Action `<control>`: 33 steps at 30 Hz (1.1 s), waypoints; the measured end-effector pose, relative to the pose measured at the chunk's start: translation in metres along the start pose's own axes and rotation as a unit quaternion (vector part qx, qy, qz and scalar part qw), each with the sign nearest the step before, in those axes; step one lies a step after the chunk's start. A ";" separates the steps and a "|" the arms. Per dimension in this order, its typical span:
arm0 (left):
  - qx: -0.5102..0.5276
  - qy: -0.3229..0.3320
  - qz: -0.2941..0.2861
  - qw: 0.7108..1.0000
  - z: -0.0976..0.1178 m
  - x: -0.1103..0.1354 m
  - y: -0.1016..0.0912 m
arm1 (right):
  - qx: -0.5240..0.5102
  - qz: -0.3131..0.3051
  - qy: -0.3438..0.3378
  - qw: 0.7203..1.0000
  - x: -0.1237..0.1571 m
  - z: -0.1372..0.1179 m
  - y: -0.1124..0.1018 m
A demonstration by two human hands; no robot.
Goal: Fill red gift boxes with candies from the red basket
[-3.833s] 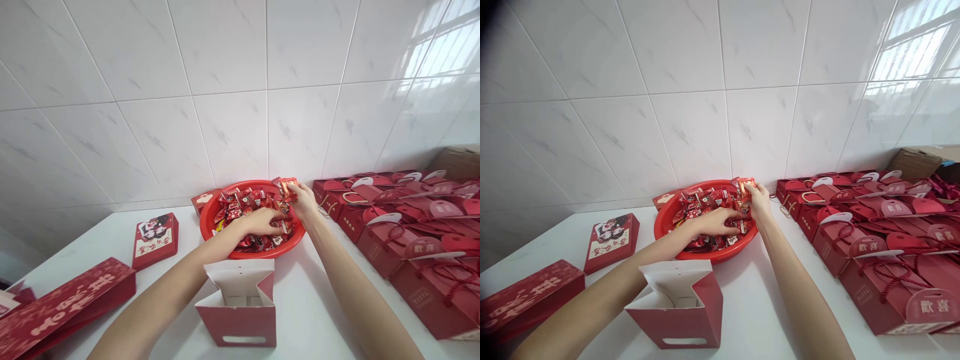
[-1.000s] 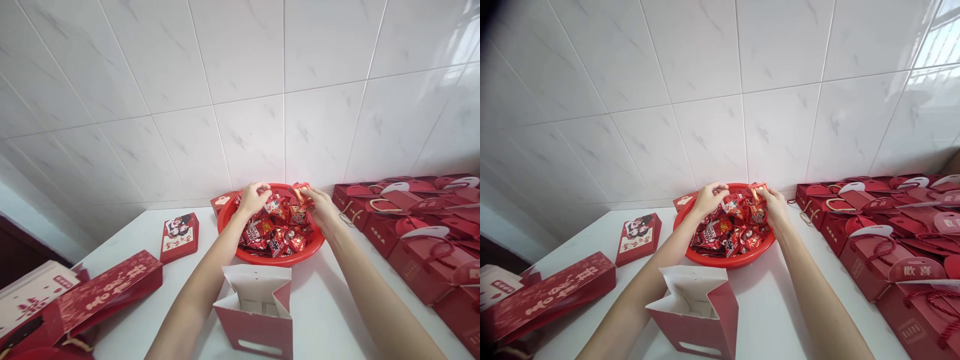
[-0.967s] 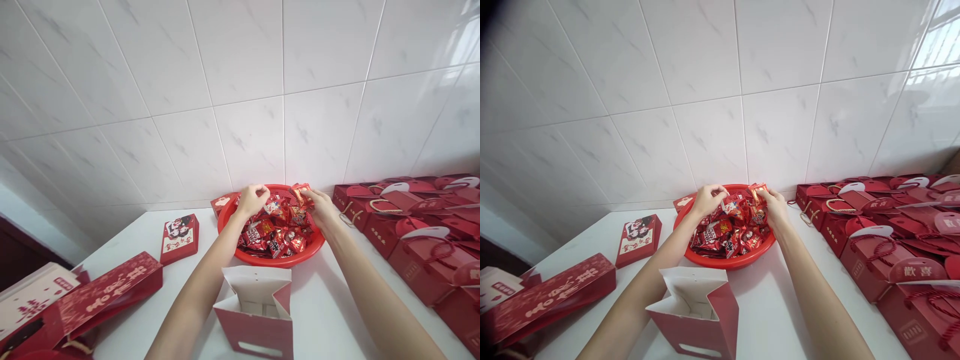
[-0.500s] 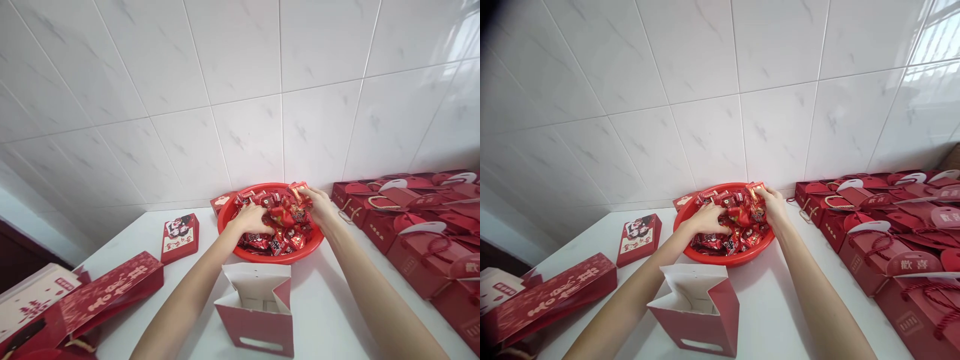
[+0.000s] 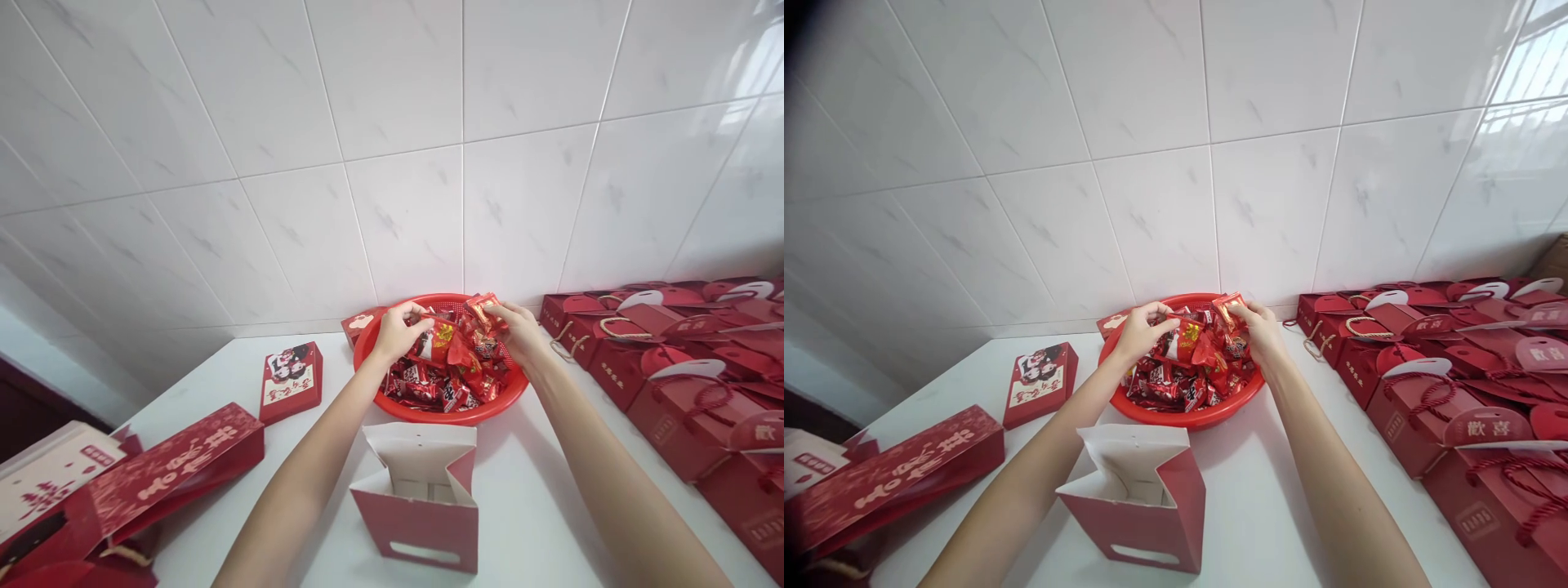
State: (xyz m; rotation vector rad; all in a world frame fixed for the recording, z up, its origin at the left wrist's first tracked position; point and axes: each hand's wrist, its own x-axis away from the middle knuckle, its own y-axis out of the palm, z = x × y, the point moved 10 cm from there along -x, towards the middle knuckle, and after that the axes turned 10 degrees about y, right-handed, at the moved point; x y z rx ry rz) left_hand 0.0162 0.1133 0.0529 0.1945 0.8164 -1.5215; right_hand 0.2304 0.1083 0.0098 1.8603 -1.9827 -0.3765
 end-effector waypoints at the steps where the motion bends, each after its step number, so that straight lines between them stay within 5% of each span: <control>1: 0.012 -0.005 0.008 1.000 -0.001 0.000 -0.001 | 0.001 -0.011 0.004 1.000 0.000 0.000 0.002; 17: 0.088 0.031 -0.024 0.995 0.018 0.001 0.008 | 0.056 -0.252 0.105 0.960 0.027 0.019 0.050; 33: 0.034 0.042 -0.015 0.998 0.022 0.000 0.005 | 0.002 -0.180 0.019 0.983 0.017 0.001 0.037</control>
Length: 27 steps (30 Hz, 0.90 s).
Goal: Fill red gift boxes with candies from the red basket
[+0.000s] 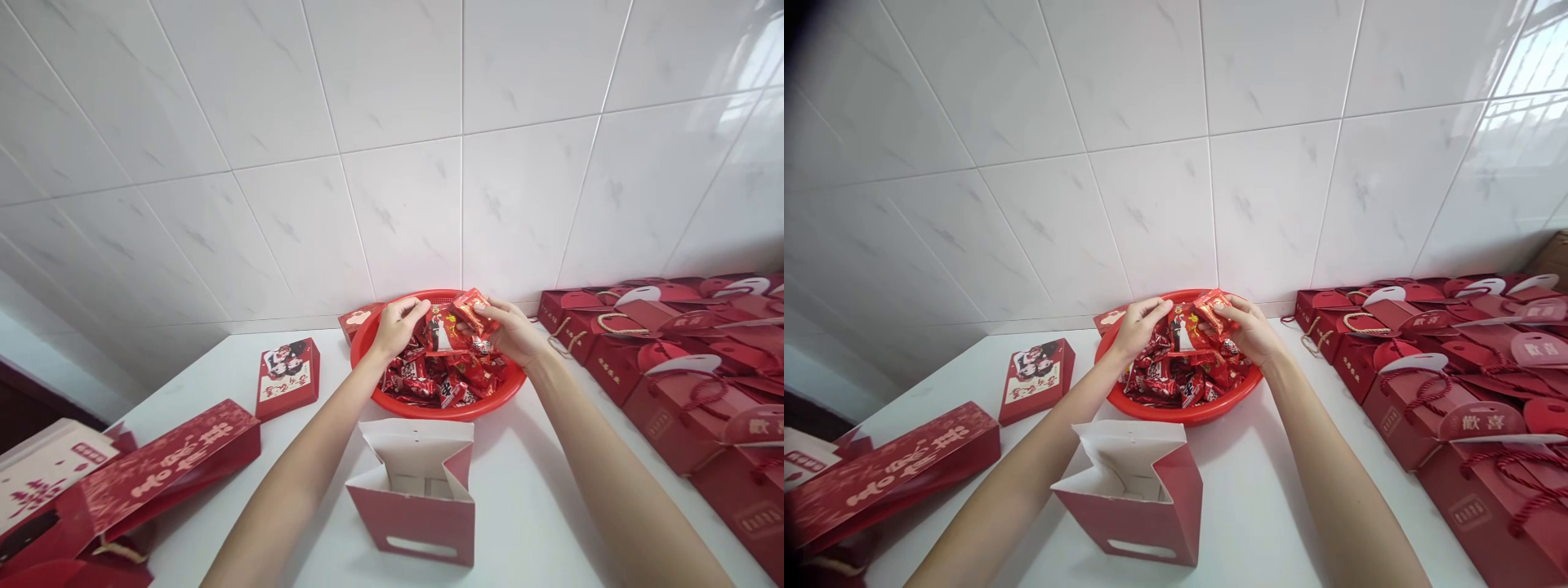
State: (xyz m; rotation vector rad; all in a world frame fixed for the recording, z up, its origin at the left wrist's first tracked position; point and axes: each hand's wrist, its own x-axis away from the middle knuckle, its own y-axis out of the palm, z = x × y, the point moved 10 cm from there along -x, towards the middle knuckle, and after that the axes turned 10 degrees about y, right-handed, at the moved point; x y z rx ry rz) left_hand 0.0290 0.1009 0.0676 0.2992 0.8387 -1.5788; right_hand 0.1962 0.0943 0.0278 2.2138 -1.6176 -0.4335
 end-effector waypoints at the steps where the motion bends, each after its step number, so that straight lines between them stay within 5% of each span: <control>1: -0.009 -0.001 0.001 1.000 0.000 0.000 -0.001 | -0.009 0.014 -0.006 1.000 -0.001 -0.001 -0.004; 6: -0.073 0.023 -0.098 0.992 0.004 0.005 0.016 | -0.071 0.117 -0.043 0.990 -0.007 -0.007 -0.034; 10: -0.177 0.091 -0.254 0.947 0.010 0.019 0.049 | -0.089 0.163 -0.086 0.979 -0.009 -0.011 -0.053; 14: -0.238 0.099 -0.323 0.911 0.006 0.025 0.067 | -0.079 0.183 -0.088 0.976 -0.008 -0.010 -0.058; 27: -0.156 0.034 -0.141 0.977 0.004 0.009 0.033 | -0.078 0.179 -0.060 0.979 -0.007 -0.005 -0.049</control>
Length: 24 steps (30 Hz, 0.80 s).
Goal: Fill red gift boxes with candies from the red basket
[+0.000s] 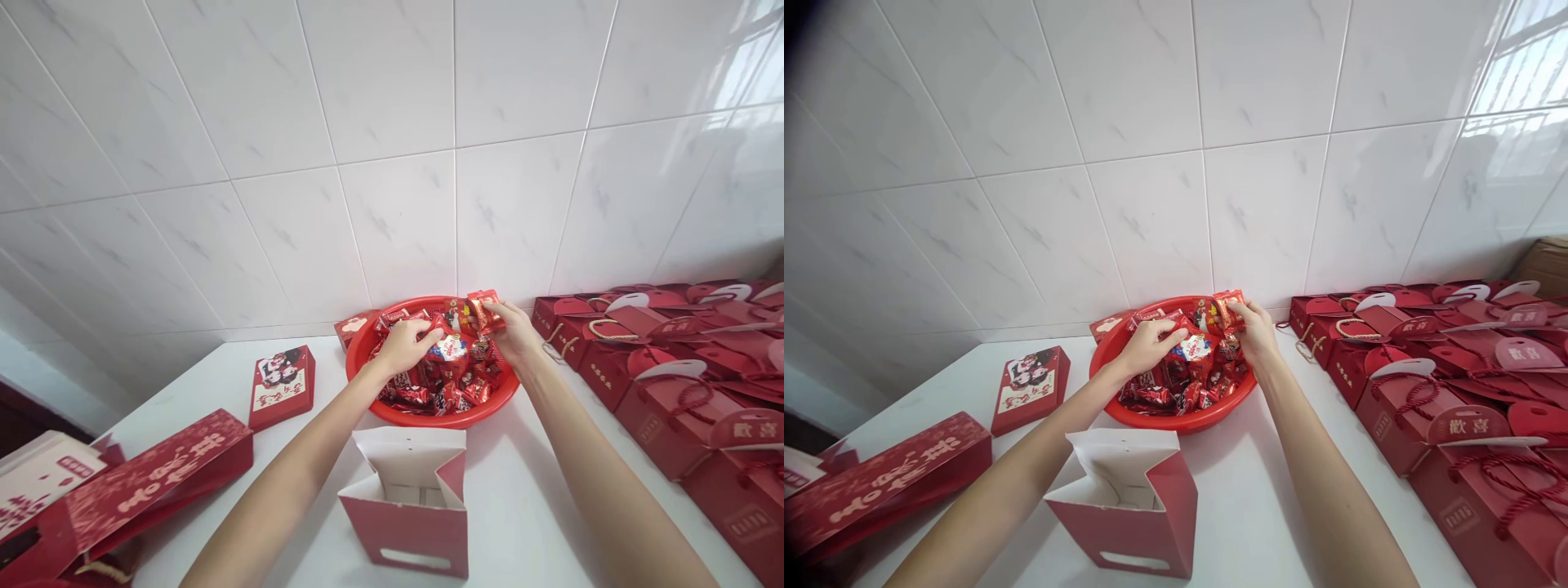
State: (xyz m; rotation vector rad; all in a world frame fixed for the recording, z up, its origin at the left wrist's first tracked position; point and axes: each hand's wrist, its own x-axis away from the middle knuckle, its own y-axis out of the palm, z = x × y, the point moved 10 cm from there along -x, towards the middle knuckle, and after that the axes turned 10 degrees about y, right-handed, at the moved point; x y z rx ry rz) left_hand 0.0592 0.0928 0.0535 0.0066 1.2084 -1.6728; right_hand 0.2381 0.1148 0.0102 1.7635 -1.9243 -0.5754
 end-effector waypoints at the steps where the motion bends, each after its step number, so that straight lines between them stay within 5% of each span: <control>1: 0.001 -0.001 0.014 1.000 0.000 0.000 -0.003 | 0.004 -0.003 0.005 1.000 0.000 0.001 0.001; 6: 0.011 -0.031 0.056 0.998 -0.006 0.000 -0.014 | 0.033 -0.019 0.030 0.999 0.003 0.006 0.005; 11: -0.062 -0.107 -0.011 0.992 -0.030 0.005 -0.003 | 0.061 -0.036 0.027 0.997 0.000 0.009 0.007; 14: -0.112 -0.118 -0.001 0.987 -0.039 0.006 -0.008 | 0.077 -0.050 0.026 0.995 -0.001 0.011 0.008; 20: -0.049 0.032 0.112 0.992 -0.006 0.002 -0.028 | 0.053 -0.024 0.011 0.998 -0.003 0.008 0.003; 22: -0.037 0.125 0.084 0.988 0.019 0.003 -0.020 | 0.048 -0.017 0.008 0.999 -0.002 0.007 0.003; 24: -0.045 0.210 -0.012 0.977 0.042 0.006 0.004 | 0.049 -0.016 0.003 0.999 0.000 0.005 0.004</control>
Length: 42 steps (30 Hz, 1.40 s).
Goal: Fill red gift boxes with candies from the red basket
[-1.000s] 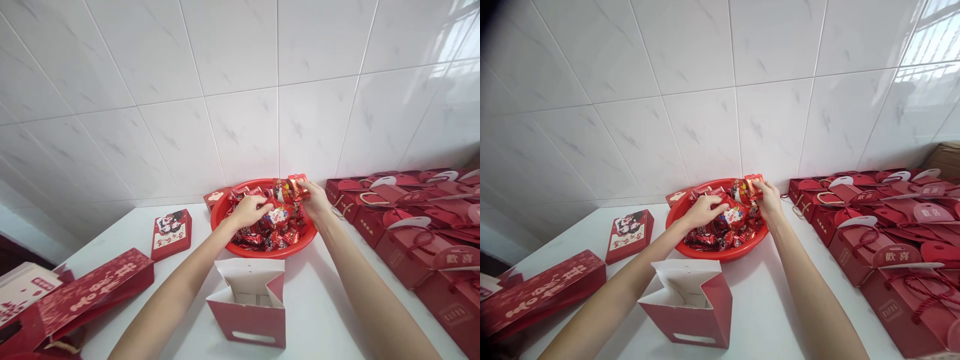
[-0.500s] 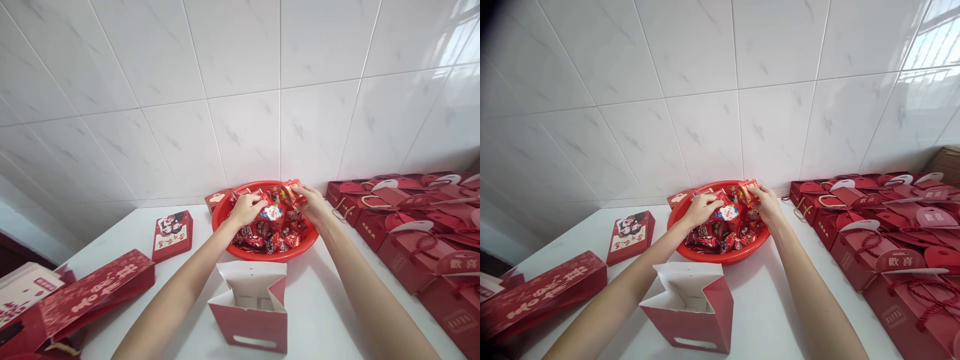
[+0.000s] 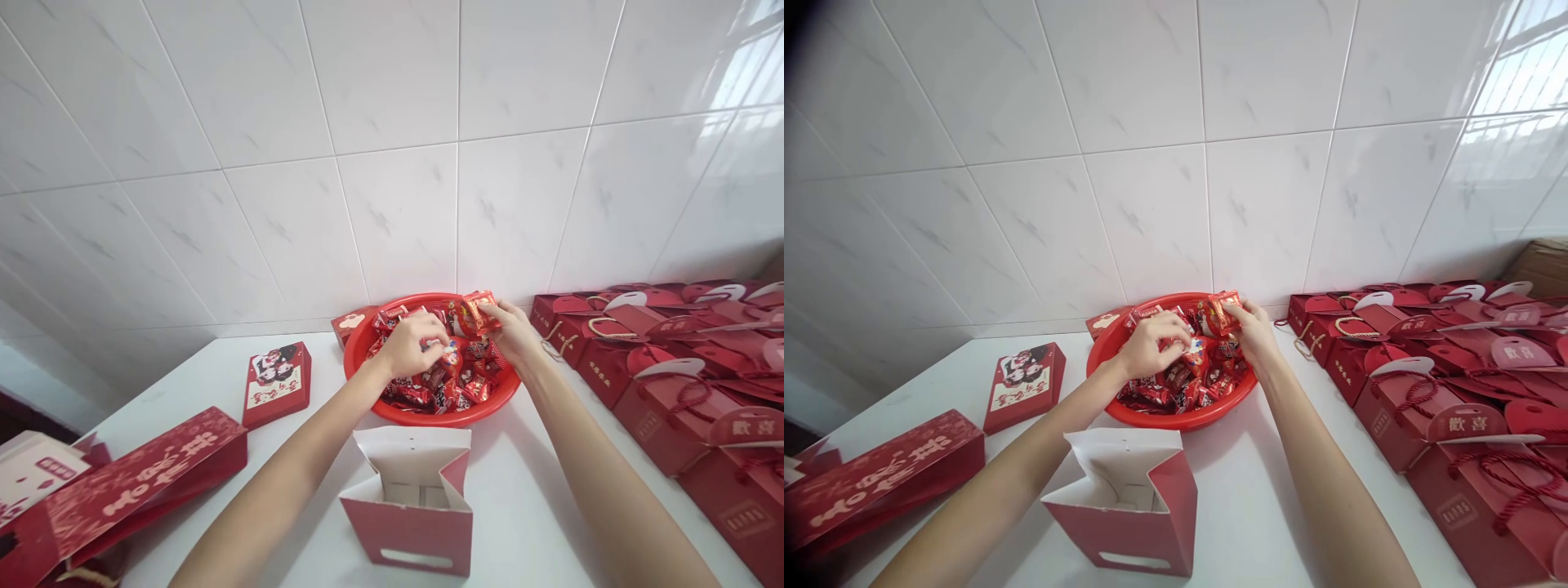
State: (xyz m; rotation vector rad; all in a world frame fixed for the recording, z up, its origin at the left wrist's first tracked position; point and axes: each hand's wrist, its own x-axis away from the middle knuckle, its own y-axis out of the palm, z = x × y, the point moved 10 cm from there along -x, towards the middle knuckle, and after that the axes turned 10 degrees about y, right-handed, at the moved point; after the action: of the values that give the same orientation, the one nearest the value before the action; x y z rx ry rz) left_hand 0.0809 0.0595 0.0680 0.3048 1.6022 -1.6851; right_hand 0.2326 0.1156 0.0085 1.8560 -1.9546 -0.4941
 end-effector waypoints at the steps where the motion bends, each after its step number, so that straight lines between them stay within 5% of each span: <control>1: -0.002 0.034 -0.062 0.997 0.010 -0.001 0.015 | 0.000 0.002 -0.003 1.000 0.001 -0.001 0.000; 3: -0.031 0.061 -0.183 0.981 0.017 0.003 0.042 | -0.008 0.015 -0.008 1.000 0.002 -0.003 -0.001; 5: -0.097 0.022 -0.257 0.961 0.005 0.008 0.055 | -0.018 0.034 -0.012 0.999 0.003 -0.004 -0.004; 9: -0.253 -0.112 -0.242 0.930 -0.032 0.008 0.036 | -0.030 0.049 -0.018 0.998 0.003 -0.005 -0.007; 11: -0.273 -0.100 -0.215 0.932 -0.030 0.004 0.029 | -0.032 0.042 -0.024 0.998 0.003 -0.005 -0.006; 13: -0.240 -0.024 -0.209 0.948 -0.012 -0.002 0.036 | -0.034 0.039 -0.029 0.998 0.003 -0.006 -0.005; 16: -0.119 0.080 -0.282 0.949 0.018 0.001 0.065 | -0.042 0.046 -0.022 0.998 0.002 -0.005 -0.007; 22: -0.028 -0.080 -0.407 0.909 -0.010 0.017 0.093 | -0.048 0.044 -0.019 0.998 0.003 -0.005 -0.006; 26: -0.008 -0.085 -0.450 0.889 -0.017 0.013 0.106 | -0.044 0.043 -0.017 0.998 0.004 -0.006 -0.005; 36: 0.048 -0.125 -0.420 0.897 -0.024 0.007 0.110 | -0.025 0.026 -0.024 0.999 -0.002 -0.006 -0.007; 42: 0.099 -0.157 -0.317 0.930 -0.037 -0.002 0.079 | -0.036 0.037 -0.026 0.998 -0.002 -0.007 -0.009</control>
State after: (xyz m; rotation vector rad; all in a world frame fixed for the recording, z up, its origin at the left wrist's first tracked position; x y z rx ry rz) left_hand 0.1226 0.1023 0.0035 -0.4216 1.3631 -2.2480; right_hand 0.2439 0.1169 0.0095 1.7370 -2.0028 -0.5880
